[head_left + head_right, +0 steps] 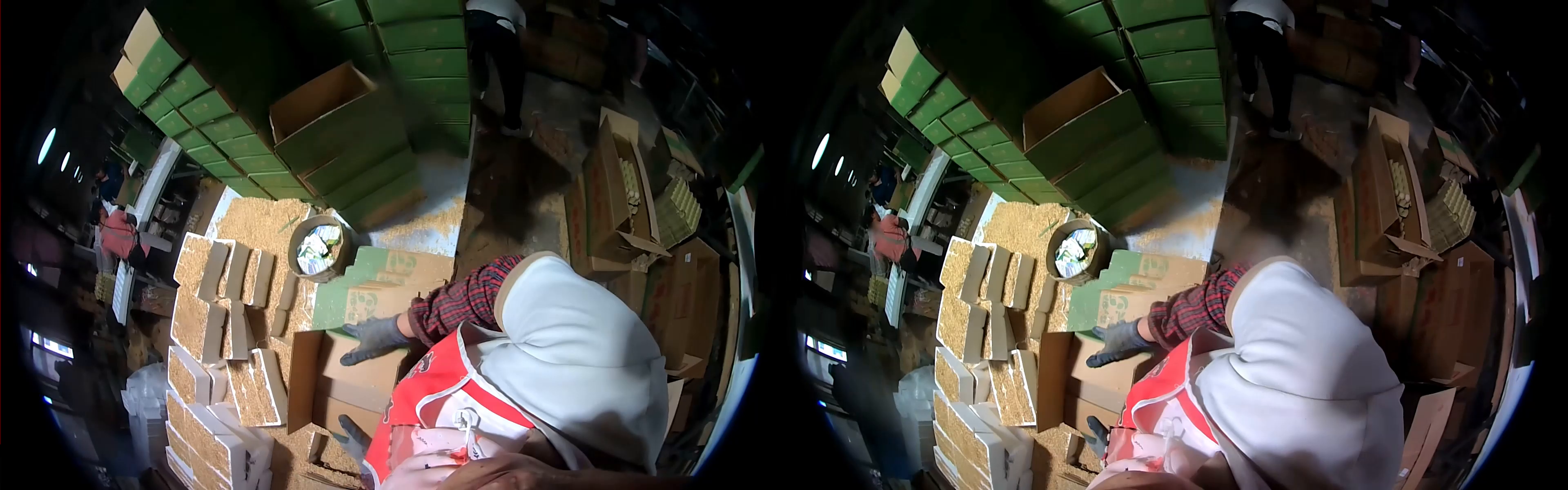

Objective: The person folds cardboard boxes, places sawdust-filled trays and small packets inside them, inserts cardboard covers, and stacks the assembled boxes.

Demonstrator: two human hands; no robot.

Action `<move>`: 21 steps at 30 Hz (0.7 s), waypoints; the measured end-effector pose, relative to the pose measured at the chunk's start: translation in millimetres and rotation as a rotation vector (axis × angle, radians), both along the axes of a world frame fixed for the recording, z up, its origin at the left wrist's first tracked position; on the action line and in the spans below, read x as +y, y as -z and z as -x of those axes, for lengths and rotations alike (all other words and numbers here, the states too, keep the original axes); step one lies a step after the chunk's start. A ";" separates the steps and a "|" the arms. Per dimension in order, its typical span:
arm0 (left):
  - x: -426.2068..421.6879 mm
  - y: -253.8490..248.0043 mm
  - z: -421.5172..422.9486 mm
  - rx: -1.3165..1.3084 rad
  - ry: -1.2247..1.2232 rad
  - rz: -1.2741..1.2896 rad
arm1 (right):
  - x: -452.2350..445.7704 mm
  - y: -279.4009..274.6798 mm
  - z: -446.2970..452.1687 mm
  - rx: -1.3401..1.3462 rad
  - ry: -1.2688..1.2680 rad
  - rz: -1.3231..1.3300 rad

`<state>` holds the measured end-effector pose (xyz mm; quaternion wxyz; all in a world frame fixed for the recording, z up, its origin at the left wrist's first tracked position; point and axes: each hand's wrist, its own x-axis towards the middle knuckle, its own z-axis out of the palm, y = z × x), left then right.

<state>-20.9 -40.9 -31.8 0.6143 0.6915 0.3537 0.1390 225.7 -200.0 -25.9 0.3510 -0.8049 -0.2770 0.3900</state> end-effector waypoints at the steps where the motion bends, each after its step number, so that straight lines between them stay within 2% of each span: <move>1: 1.5 0.6 -9.4 0.009 0.036 -0.038 | -4.8 -0.7 7.2 0.067 0.027 -0.166; 3: 7.4 -0.9 -22.5 0.030 0.105 -0.130 | -28.8 -31.8 7.8 0.143 -0.013 -0.292; 5: 18.2 -9.1 -35.8 0.033 0.162 -0.256 | -28.6 12.8 0.0 0.177 0.142 -0.482; 7: 24.4 -30.8 -67.6 -0.016 0.217 -0.370 | -66.8 -25.3 -19.7 0.146 0.306 -0.720; 9: 12.6 -70.2 -120.7 -0.182 0.281 -0.332 | -108.8 -60.7 -62.3 -0.112 0.453 -0.832; 10: 4.0 -93.7 -152.9 -0.284 0.313 -0.300 | -144.3 -50.0 -98.2 -0.382 0.229 -0.872; 11: -3.8 -117.3 -186.3 -0.384 0.347 -0.267 | -176.7 -69.5 -123.9 -0.648 0.031 -0.939; 12: -12.6 -139.8 -222.8 -0.487 0.392 -0.233 | -199.0 -90.5 -150.0 -0.273 0.119 -1.140; 13: -21.7 -159.3 -260.4 -0.577 0.441 -0.196 | -218.4 -141.6 -167.0 0.097 0.227 -1.359; 15: -39.4 -182.6 -341.0 -0.706 0.545 -0.117 | -240.7 -202.3 -183.7 -0.790 0.651 -1.086; 16: -45.1 -183.7 -380.8 -0.734 0.586 -0.085 | -254.0 -214.2 -216.5 -0.489 0.654 -1.355; 18: -44.9 -160.1 -457.4 -0.705 0.649 -0.045 | -272.4 -232.5 -279.0 -0.526 0.582 -1.584; 19: -43.1 -144.7 -493.1 -0.678 0.681 -0.038 | -273.5 -244.5 -298.1 -0.894 0.509 -1.530; 20: -52.9 -131.0 -508.6 -0.577 0.675 -0.040 | -281.0 -249.5 -316.7 -0.921 0.570 -1.414; 21: -54.7 -112.3 -526.2 -0.518 0.719 -0.054 | -287.2 -250.5 -333.1 -0.840 0.654 -1.257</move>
